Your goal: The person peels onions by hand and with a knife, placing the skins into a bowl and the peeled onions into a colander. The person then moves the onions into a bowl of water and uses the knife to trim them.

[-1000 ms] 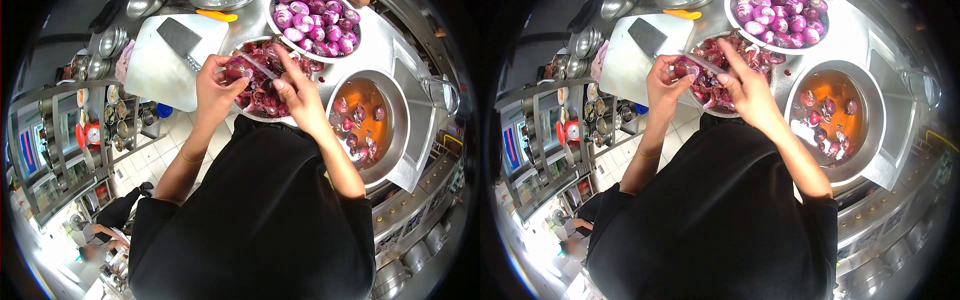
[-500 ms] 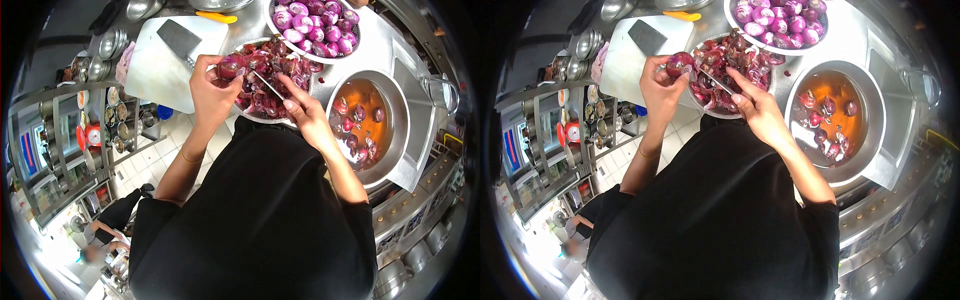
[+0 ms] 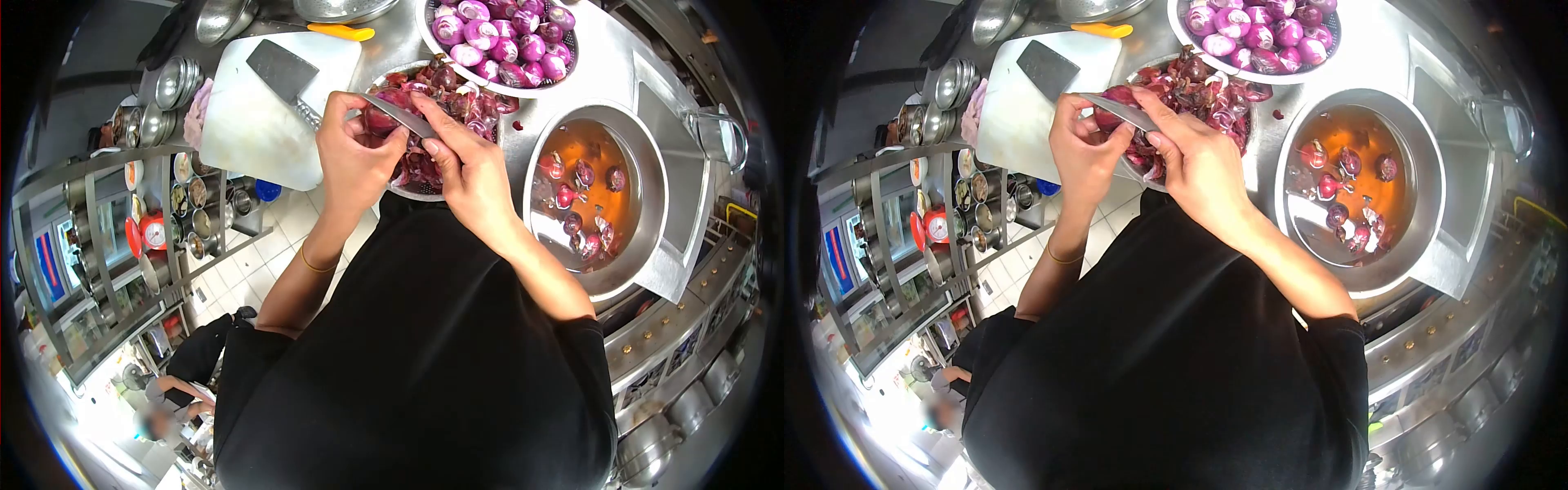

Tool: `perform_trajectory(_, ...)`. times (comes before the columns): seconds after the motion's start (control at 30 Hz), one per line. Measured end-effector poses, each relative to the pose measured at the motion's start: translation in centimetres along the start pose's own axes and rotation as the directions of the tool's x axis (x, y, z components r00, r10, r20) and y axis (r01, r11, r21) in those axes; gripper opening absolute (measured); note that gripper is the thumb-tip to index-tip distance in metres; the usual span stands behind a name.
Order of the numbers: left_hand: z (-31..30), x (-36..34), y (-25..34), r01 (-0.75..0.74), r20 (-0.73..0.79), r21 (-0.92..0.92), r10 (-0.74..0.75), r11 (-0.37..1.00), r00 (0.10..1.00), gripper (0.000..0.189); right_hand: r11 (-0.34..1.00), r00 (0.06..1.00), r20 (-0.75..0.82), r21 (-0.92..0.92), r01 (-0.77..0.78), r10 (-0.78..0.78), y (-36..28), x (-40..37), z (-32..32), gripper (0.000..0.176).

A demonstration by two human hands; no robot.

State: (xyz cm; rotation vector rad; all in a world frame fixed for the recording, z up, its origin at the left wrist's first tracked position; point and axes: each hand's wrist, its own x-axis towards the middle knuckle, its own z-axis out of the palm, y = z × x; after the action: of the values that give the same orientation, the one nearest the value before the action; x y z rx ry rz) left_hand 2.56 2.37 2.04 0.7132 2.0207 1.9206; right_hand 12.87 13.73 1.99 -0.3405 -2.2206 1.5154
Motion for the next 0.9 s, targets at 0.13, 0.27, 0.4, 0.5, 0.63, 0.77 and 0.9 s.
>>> perform_trajectory(0.13, 0.7, -0.6, 0.3, 0.011, 0.040, 0.087, -0.014, 0.996, 0.999, 0.037, 0.987, 0.999, 0.022, -0.157, -0.028, 0.032, 0.2, 0.4, 0.0, 0.041)
perform_trajectory(0.27, 0.9, -0.8, 0.5, 0.067, 0.035, 0.023, -0.068, 0.997, 0.997, 0.038, 0.979, 0.994, -0.047, 0.183, -0.085, 0.095, 1.1, 1.0, -0.3, 0.037)
perform_trajectory(0.4, 0.4, -0.5, 0.4, 0.020, 0.007, 0.006, -0.020, 1.000, 1.000, 0.037, 0.963, 0.997, 0.017, 0.256, -0.081, 0.079, 0.5, 0.5, -1.1, 0.037)
perform_trajectory(0.5, 0.6, -0.4, 0.7, 0.025, 0.029, -0.006, -0.024, 1.000, 0.999, 0.036, 0.992, 0.996, 0.009, 0.092, 0.082, -0.083, 0.3, 0.0, -1.1, 0.041)
perform_trajectory(0.63, 0.5, -0.4, 0.9, 0.047, 0.047, -0.016, -0.046, 0.999, 0.998, 0.035, 0.998, 0.996, 0.091, 0.060, -0.018, 0.012, -0.6, 0.0, -1.3, 0.041)
perform_trajectory(0.77, 0.7, -0.7, 0.5, 0.039, 0.035, -0.003, -0.039, 0.999, 0.999, 0.035, 0.992, 0.990, 0.132, 0.107, -0.068, 0.054, -0.4, 0.1, -1.1, 0.038)
perform_trajectory(0.9, 1.0, -0.9, 0.5, 0.024, 0.027, -0.033, -0.023, 0.999, 0.999, 0.036, 0.995, 0.994, 0.073, -0.049, -0.083, 0.087, 0.9, 0.1, -0.4, 0.038)
